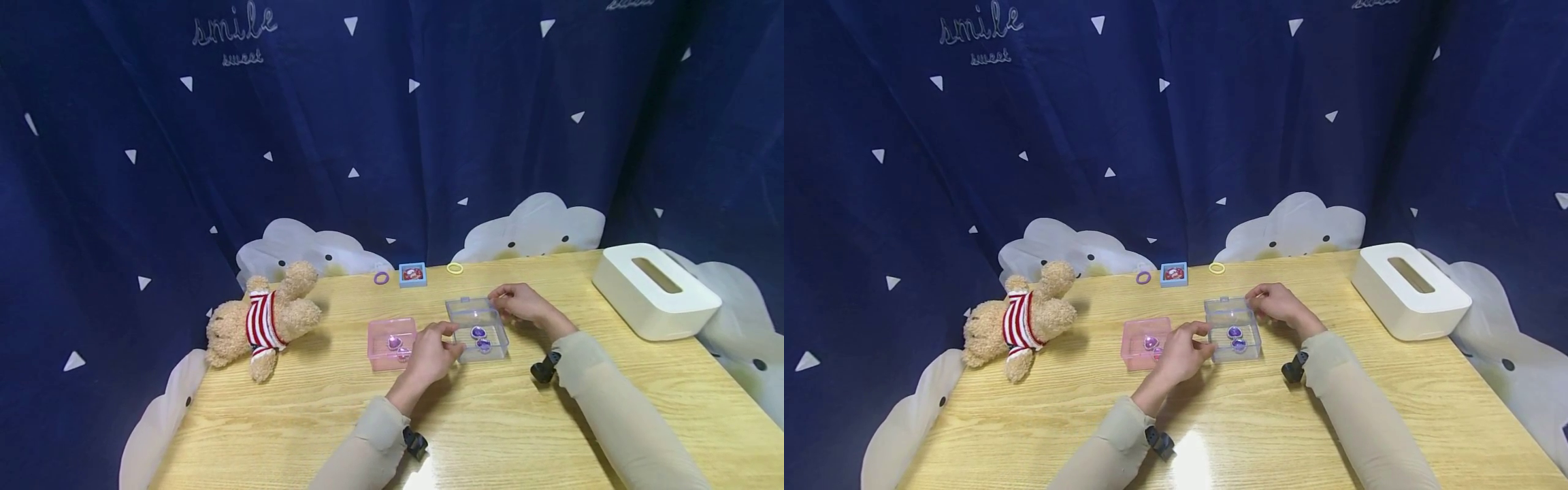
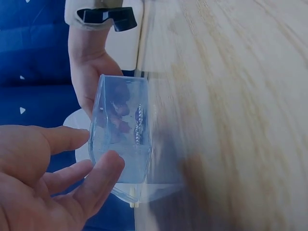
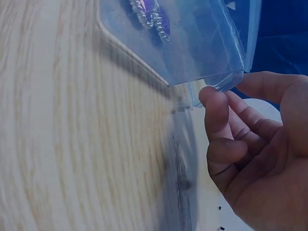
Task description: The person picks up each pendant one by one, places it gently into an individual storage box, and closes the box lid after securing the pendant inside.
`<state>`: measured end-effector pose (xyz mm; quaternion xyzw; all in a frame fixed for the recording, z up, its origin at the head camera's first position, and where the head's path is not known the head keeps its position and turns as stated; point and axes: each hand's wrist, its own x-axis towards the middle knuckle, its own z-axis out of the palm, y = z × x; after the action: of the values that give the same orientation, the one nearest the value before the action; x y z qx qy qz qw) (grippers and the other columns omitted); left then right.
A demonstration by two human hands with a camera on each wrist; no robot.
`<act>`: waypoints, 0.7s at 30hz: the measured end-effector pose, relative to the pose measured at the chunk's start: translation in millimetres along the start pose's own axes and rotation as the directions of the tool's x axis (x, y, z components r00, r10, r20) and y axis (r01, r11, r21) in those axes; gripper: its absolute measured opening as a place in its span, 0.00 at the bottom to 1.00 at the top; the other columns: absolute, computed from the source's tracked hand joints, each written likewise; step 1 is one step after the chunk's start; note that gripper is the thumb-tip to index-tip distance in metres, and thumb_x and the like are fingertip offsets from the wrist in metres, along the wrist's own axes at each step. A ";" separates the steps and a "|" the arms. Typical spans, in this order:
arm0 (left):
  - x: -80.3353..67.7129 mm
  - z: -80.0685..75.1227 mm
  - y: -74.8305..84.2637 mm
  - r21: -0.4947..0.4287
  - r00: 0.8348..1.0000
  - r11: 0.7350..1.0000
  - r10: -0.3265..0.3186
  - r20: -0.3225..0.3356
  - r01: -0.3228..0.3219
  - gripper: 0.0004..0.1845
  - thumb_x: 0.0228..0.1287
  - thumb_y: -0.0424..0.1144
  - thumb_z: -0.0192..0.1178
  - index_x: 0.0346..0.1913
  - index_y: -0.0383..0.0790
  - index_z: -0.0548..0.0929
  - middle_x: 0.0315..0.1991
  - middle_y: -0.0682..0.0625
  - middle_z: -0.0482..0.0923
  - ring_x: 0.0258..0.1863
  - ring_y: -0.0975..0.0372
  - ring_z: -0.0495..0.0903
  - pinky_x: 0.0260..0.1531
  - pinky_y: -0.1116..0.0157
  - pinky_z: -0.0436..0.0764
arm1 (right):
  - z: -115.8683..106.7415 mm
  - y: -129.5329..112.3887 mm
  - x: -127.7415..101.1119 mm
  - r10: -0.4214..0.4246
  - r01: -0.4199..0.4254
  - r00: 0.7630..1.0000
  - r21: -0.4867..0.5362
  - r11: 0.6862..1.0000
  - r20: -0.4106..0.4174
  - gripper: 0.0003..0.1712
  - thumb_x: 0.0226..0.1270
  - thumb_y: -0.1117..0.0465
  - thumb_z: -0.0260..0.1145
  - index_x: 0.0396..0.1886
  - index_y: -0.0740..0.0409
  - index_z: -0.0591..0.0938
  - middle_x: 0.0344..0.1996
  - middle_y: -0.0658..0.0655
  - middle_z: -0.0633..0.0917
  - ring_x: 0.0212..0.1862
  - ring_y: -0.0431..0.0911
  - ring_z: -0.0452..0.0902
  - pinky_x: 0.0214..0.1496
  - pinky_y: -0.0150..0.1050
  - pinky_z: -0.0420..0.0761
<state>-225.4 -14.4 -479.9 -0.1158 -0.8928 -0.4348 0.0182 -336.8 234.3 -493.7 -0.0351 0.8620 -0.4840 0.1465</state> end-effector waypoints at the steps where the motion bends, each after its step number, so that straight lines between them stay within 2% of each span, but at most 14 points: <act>1: 0.3 0.1 -0.1 0.005 1.000 1.000 -0.003 -0.001 0.003 0.21 0.59 0.37 0.71 0.56 0.40 0.83 0.50 0.45 0.84 0.32 0.68 0.85 0.30 0.77 0.79 | 0.0 -0.1 -0.1 -0.003 0.003 1.000 -0.003 1.000 0.001 0.18 0.74 0.57 0.59 0.57 0.62 0.78 0.26 0.54 0.79 0.25 0.44 0.73 0.22 0.36 0.72; 7: 1.0 0.2 0.3 0.019 1.000 1.000 -0.004 -0.008 0.004 0.20 0.60 0.38 0.71 0.55 0.40 0.84 0.48 0.46 0.85 0.32 0.69 0.86 0.31 0.77 0.78 | -0.8 -1.6 -1.9 -0.009 0.009 1.000 0.017 1.000 -0.017 0.20 0.73 0.58 0.60 0.60 0.63 0.77 0.25 0.55 0.80 0.23 0.44 0.70 0.21 0.36 0.71; 10: 1.1 0.5 0.2 0.018 1.000 1.000 -0.007 -0.008 0.007 0.19 0.60 0.38 0.70 0.54 0.40 0.84 0.48 0.46 0.85 0.32 0.69 0.86 0.31 0.77 0.78 | -1.6 -1.0 -2.5 -0.026 0.027 0.999 0.024 0.999 -0.025 0.22 0.72 0.60 0.60 0.61 0.64 0.75 0.27 0.55 0.83 0.25 0.45 0.74 0.22 0.37 0.74; 15: 2.1 0.4 -0.2 0.031 1.000 0.999 -0.019 -0.001 0.019 0.19 0.61 0.38 0.70 0.55 0.41 0.84 0.48 0.46 0.85 0.33 0.68 0.86 0.32 0.76 0.79 | -3.3 -3.2 -5.3 -0.043 0.044 0.998 0.028 0.999 -0.051 0.24 0.71 0.60 0.62 0.63 0.65 0.74 0.38 0.62 0.87 0.34 0.51 0.83 0.29 0.41 0.81; 21: 2.5 -0.6 1.0 0.039 1.000 0.999 -0.028 0.009 0.027 0.19 0.61 0.38 0.70 0.56 0.41 0.84 0.49 0.46 0.85 0.33 0.67 0.86 0.33 0.76 0.79 | -6.6 -5.9 -6.4 -0.058 0.059 0.994 0.007 0.998 -0.095 0.26 0.70 0.57 0.65 0.64 0.64 0.75 0.49 0.67 0.86 0.41 0.53 0.85 0.40 0.43 0.84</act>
<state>-227.6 -13.8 -478.5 -0.1052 -0.9027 -0.4172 0.0101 -333.1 237.9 -484.1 -0.0368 0.8642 -0.4934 0.0914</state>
